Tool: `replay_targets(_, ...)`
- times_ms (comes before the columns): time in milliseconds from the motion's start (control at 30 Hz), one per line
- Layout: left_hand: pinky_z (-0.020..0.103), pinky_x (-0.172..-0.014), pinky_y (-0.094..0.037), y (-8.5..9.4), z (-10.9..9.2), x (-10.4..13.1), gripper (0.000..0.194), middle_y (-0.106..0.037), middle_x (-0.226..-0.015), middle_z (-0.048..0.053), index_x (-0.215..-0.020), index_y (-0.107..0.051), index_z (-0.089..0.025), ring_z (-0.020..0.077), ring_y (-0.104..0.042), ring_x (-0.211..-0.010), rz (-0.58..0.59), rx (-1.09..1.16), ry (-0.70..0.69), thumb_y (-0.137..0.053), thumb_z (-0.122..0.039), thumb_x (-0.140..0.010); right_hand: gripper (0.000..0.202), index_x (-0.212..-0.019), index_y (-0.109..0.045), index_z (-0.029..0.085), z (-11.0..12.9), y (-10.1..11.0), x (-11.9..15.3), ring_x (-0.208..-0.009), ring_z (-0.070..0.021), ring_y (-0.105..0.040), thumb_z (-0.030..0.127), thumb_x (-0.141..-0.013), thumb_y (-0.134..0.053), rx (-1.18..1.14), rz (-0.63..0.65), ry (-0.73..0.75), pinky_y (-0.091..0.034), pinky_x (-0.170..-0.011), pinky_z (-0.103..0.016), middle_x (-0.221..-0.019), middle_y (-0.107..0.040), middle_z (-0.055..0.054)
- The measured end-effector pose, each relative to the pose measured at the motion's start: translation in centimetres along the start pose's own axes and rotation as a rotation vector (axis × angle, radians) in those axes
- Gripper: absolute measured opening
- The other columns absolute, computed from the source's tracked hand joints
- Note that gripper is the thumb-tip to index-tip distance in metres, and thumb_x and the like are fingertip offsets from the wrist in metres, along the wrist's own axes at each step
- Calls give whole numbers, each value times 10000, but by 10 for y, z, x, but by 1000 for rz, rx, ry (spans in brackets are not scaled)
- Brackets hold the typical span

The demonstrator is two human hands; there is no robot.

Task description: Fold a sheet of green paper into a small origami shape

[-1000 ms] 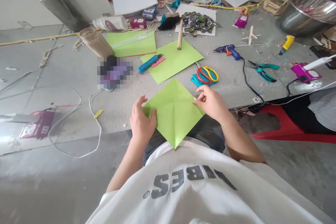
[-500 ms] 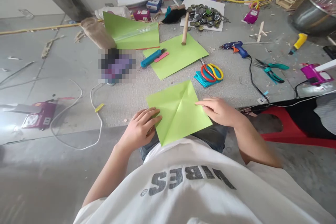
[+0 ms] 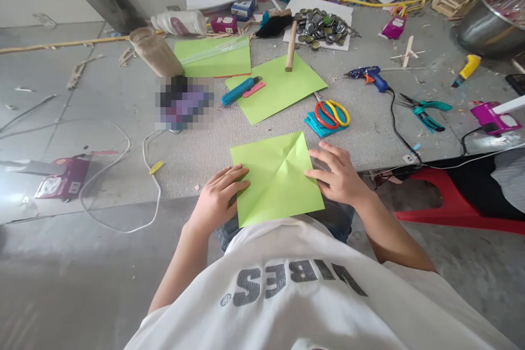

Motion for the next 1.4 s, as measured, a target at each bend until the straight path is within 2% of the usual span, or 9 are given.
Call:
replay_targets(167, 532, -1255, -705, 3, 0, 1, 363, -883, -1533, 117, -1204, -838, -250, 322, -827, -1514, 23, 22, -21, -588, -25, -1069, 379, -1200, -854, 293, 8, -4, -6, -1428, -294, -848, 79, -1134, -548, -187, 38, 110, -619, -1159, -530, -1338, -947, -49)
replay_targets(333, 552, -1238, -702, 1, 17, -6, 249, -943, -1350, 99, -1056, -861, -261, 340, -879, -1395, 39, 164, 259, -619, -239, -1109, 244, -1020, -830, 277, -11, -7, -13, -1296, -318, -886, 201, -1170, -653, -373, 37, -106, -621, -1080, -502, -1206, -955, -71)
replay_targets(433, 449, -970, -729, 2, 31, -7, 297, -887, -913, 67, -837, -752, -260, 299, -884, -984, -28, 238, 523, -683, -417, -1079, 354, -839, -757, 268, -24, -11, -17, -1084, -319, -845, 308, -1175, -653, -454, 27, -331, -605, -991, -483, -1013, -897, -95)
replay_targets(500, 344, -716, -619, 1, 39, -4, 344, -730, -704, 13, -770, -617, -268, 222, -725, -709, -86, 251, 679, -703, -467, -1038, 430, -737, -611, 270, -28, -13, -21, -869, -281, -741, 345, -1159, -637, -458, -7, -434, -555, -842, -432, -826, -775, -76)
replay_targets(600, 283, -627, -497, -1, 46, 2, 261, -717, -743, -47, -1068, -633, -273, 166, -600, -609, -190, 282, 840, -746, -490, -977, 511, -698, -373, 295, -28, -13, -27, -689, -224, -536, 360, -1129, -642, -418, -69, -514, -408, -704, -388, -656, -535, -9)
replay_targets(667, 279, -667, -514, -5, 47, 3, 484, -715, -795, -79, -1350, -582, -269, 167, -623, -631, -240, 306, 870, -757, -454, -939, 548, -698, -296, 305, -28, -13, -30, -659, -205, -438, 361, -1098, -667, -387, -110, -558, -334, -684, -385, -627, -415, 22)
replay_targets(867, 443, -944, -617, -9, 31, -10, 433, -734, -977, 45, -1374, -733, -234, 264, -749, -907, -194, 13, 680, -627, -307, -960, 522, -688, -300, 305, -30, -14, -34, -651, -196, -394, 351, -992, -722, -345, -157, -657, -294, -690, -380, -624, -380, 36)
replay_targets(1167, 621, -1141, -554, -13, 16, -14, 517, -697, -1706, 227, -1466, -836, -237, 450, -744, -1412, -34, -158, 554, -605, -326, -1012, 334, -760, -459, 298, -36, -18, -37, -581, -170, -393, 397, -955, -711, -355, -145, -734, -328, -687, -363, -591, -414, 73)
replay_targets(1400, 565, -1370, -428, -1, -14, 10, 512, -783, -1661, 204, -1630, -695, -242, 404, -747, -1560, -140, -320, 240, -600, -491, -1194, 318, -735, -572, 263, -17, 6, -13, -556, -147, -428, 348, -1004, -719, -236, -238, -666, -327, -653, -340, -575, -434, 79)
Point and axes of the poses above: each hand's wrist, its own x-axis away from the middle knuckle, its own y-axis out of the back of the hand, z = x × y, the point moved 10 cm from there along -x, towards the middle knuckle
